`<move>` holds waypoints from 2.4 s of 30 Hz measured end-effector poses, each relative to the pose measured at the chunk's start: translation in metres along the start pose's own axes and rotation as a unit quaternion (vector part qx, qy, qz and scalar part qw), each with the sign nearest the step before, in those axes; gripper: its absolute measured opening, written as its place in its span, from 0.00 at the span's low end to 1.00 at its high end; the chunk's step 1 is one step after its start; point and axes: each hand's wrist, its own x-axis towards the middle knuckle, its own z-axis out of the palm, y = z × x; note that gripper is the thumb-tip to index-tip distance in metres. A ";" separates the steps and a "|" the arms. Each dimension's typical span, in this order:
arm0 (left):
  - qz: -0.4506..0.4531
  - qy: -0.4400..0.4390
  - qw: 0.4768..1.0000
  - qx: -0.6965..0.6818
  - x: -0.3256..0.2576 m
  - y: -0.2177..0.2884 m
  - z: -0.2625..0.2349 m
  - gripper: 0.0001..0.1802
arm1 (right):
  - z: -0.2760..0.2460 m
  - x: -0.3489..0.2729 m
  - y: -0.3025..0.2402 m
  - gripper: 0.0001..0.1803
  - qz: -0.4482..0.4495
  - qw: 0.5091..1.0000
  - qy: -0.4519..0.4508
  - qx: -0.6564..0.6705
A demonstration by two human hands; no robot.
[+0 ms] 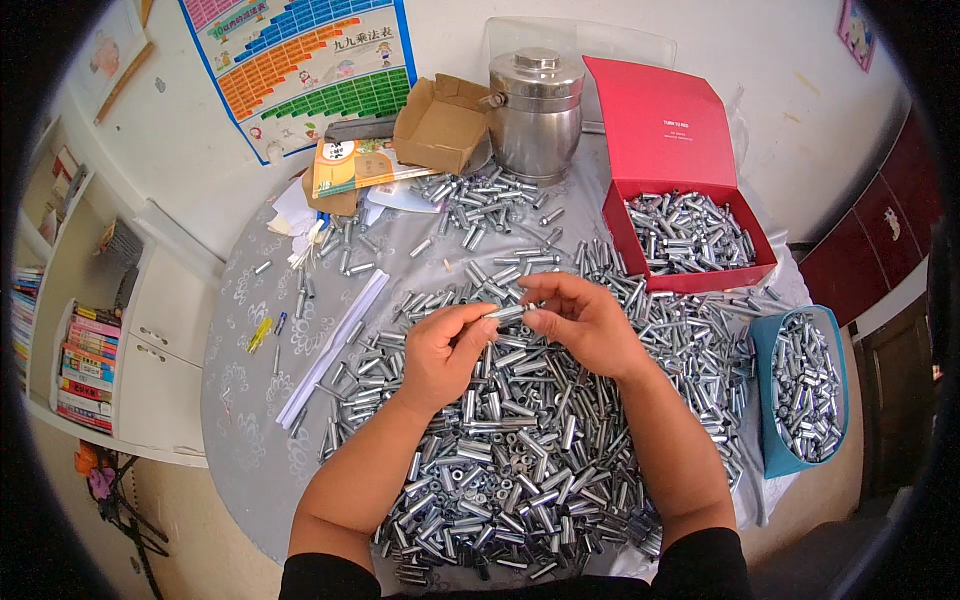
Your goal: The person sits at a table covered with a large pile of small silver metal components. They repeatedly pick up two pieces, a cylindrical tube and a small ring, and fit them together by hand. The assembled units are placed back onto the pile or into a nearby container.
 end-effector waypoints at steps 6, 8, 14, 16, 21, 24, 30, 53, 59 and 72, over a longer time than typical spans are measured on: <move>0.013 0.002 1.000 0.004 0.001 -0.002 0.002 0.09 | -0.006 -0.001 0.005 0.09 -0.006 1.000 -0.011 -0.023; 0.017 0.007 1.000 0.002 0.001 -0.004 0.001 0.10 | -0.009 0.002 0.001 0.10 0.059 0.997 -0.033 -0.045; 0.001 0.005 1.000 -0.002 0.000 -0.002 0.001 0.10 | -0.005 0.000 0.000 0.09 0.032 0.999 -0.024 0.006; 0.001 0.006 1.000 -0.003 0.000 -0.002 0.001 0.09 | -0.005 0.000 -0.002 0.09 0.050 0.999 -0.022 -0.002; -0.024 0.016 0.999 -0.014 0.000 0.002 0.002 0.09 | -0.011 0.000 0.006 0.09 0.021 0.999 -0.034 -0.004; -0.051 0.011 0.999 0.001 0.000 0.003 0.000 0.12 | -0.010 -0.001 0.005 0.11 0.006 0.999 -0.044 -0.008; -0.144 0.030 0.988 -0.042 -0.003 -0.003 -0.004 0.16 | -0.011 -0.003 0.005 0.16 -0.017 0.999 -0.025 0.038; 0.011 -0.022 0.998 -0.053 -0.003 -0.012 -0.002 0.10 | -0.004 -0.005 -0.006 0.11 -0.053 0.986 -0.057 -0.144; -0.044 0.007 0.991 -0.129 -0.006 -0.004 -0.001 0.08 | -0.006 -0.006 0.000 0.06 -0.026 0.992 -0.045 -0.116; 0.037 0.013 0.985 -0.167 -0.003 -0.005 -0.007 0.06 | -0.010 0.000 0.008 0.06 -0.049 0.989 0.136 -0.038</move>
